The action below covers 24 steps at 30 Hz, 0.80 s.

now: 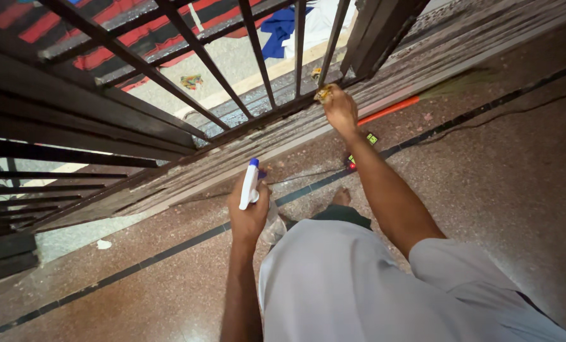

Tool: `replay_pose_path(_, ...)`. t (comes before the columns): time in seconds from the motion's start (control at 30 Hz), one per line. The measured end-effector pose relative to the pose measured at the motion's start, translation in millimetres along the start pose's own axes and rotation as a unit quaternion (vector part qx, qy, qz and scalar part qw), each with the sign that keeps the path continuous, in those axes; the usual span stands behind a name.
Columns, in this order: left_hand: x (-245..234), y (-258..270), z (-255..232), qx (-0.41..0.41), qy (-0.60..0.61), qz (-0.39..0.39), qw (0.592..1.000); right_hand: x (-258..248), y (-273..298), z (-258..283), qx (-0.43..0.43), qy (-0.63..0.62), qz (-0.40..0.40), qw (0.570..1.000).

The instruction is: The person cleans a metal gate by spraying cleaning liquid onto the bars and wiping them with a cloth.

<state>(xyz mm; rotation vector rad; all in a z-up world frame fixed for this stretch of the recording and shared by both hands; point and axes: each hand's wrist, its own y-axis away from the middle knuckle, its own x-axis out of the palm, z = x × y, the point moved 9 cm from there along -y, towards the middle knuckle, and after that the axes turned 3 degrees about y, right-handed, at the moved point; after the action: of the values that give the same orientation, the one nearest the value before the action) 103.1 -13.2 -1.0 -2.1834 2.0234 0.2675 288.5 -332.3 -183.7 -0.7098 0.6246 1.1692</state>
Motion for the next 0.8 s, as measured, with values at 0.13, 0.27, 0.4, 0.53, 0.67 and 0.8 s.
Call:
replay_pose_path(0.13,-4.7,0.8,6.2,-0.024,0.007,-0.004,1.0,36.5,3.3,-16.8,0.061,-0.188,0.118,0.973)
replay_pose_path(0.27,-5.9,0.1,15.3,-0.059,0.006,0.002,0.998,50.1,4.4,-47.5,0.256,-0.468,0.011,0.846)
replay_pose_path(0.4,-7.3,-3.2,6.8,-0.021,0.04,0.003,0.999,59.3,14.1,-66.5,0.36,-0.564,-0.1,0.737)
replay_pose_path(0.53,-8.2,-2.5,8.4,-0.028,-0.003,0.005,1.0,54.2,1.8,-75.2,0.344,-0.47,-0.168,0.796)
replay_pose_path(0.67,-15.0,1.9,10.9,-0.04,0.04,-0.007,0.998,61.9,0.7,-79.8,0.376,-0.432,-0.169,0.802)
replay_pose_path(0.8,-30.0,4.2,5.3,-0.006,0.056,-0.031,0.998,45.8,-1.6,-85.2,0.318,-0.434,-0.168,0.826)
